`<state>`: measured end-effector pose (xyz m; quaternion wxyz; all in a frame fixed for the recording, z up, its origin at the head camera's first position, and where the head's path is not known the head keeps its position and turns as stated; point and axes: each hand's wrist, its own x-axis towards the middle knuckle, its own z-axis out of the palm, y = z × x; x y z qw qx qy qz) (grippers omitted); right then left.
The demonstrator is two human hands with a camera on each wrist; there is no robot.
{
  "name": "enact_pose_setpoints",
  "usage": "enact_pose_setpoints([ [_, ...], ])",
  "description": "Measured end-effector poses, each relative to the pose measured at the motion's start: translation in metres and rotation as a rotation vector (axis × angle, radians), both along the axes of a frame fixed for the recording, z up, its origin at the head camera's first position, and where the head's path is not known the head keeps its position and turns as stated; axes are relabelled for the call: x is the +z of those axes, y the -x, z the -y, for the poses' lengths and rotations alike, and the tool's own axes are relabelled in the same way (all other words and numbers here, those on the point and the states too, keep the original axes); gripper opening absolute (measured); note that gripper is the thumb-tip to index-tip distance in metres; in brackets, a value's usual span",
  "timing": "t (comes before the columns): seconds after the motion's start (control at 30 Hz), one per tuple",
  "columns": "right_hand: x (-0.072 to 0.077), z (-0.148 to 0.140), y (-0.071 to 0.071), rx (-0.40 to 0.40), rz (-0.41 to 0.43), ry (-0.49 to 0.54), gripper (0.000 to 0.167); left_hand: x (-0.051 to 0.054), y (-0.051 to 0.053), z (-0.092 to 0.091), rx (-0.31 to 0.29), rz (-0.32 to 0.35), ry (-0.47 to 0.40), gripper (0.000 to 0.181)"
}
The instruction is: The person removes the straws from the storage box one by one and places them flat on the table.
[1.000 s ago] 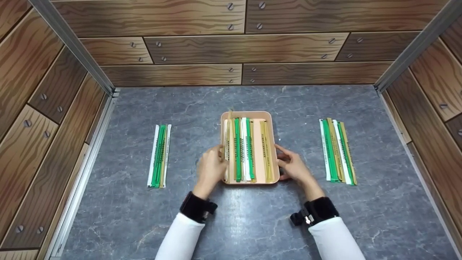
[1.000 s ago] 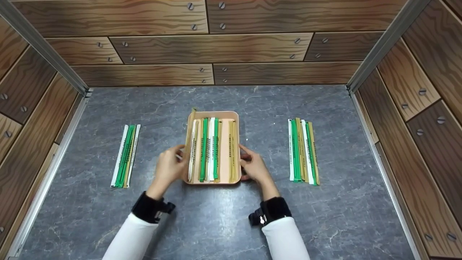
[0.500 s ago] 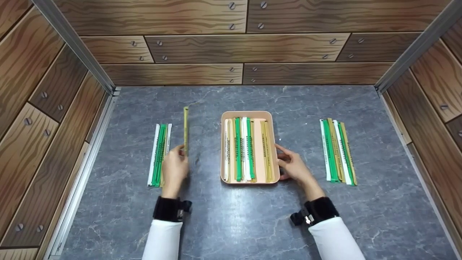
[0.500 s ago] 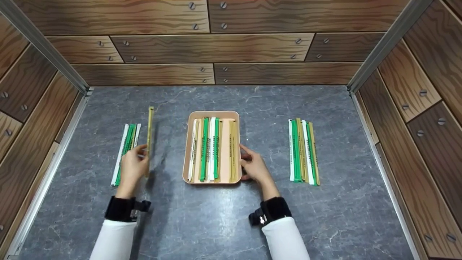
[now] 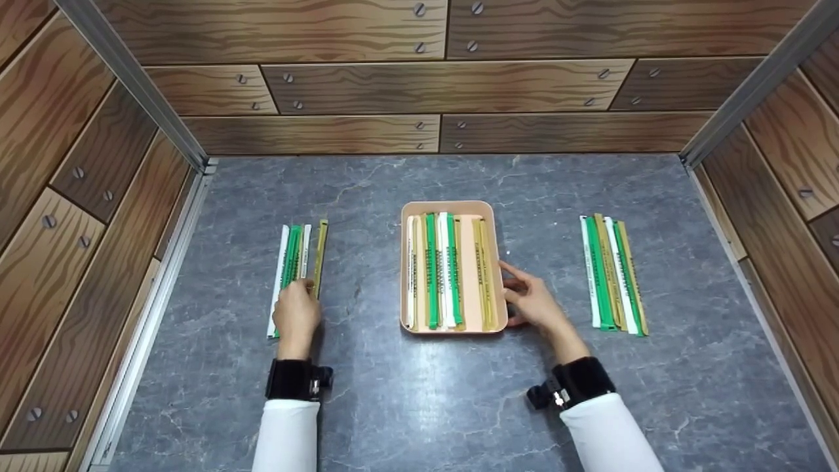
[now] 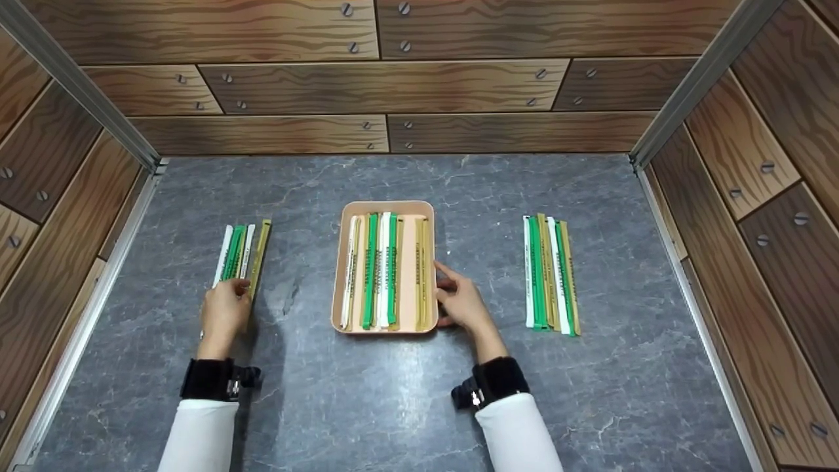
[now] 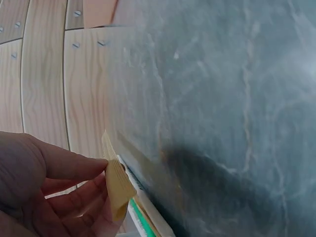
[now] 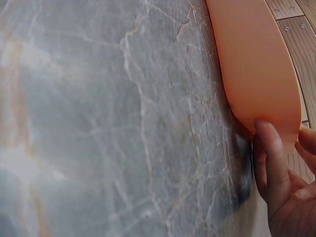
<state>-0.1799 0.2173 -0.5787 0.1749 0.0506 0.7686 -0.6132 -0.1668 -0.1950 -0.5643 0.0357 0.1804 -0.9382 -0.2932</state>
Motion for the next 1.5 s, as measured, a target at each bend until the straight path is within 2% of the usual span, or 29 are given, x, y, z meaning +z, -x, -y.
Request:
enact_pose_setpoints([
  [0.33, -0.001, 0.001, 0.0, 0.004, 0.005, 0.027, 0.06, -0.006, -0.001, 0.005, 0.032, -0.039, 0.037, 0.022],
  [0.7, 0.002, 0.001, -0.001, 0.005, 0.015, 0.037, 0.061, -0.008, 0.0, 0.009, 0.011, -0.068, 0.109, 0.014],
  [0.73, -0.002, 0.0, 0.0, 0.001, 0.013, 0.035, 0.061, -0.008, 0.0, 0.009, 0.011, -0.067, 0.111, 0.013],
  [0.93, -0.002, 0.0, 0.001, 0.001, 0.015, 0.019, 0.06, -0.003, 0.001, 0.008, -0.002, -0.08, 0.1, 0.018],
  [1.07, -0.001, -0.001, 0.001, 0.001, 0.01, 0.008, 0.06, 0.006, 0.003, -0.006, -0.078, -0.138, 0.057, 0.025],
  [1.23, -0.002, -0.001, 0.001, 0.011, 0.003, 0.01, 0.061, 0.017, 0.005, -0.045, -0.241, -0.231, -0.027, 0.026],
  [1.37, -0.001, -0.001, 0.0, 0.014, 0.002, 0.013, 0.059, 0.028, 0.006, -0.085, -0.379, -0.204, -0.078, 0.028],
  [1.5, -0.001, 0.0, 0.0, 0.004, 0.006, 0.014, 0.059, 0.035, 0.01, -0.121, -0.469, -0.145, -0.103, 0.031],
])
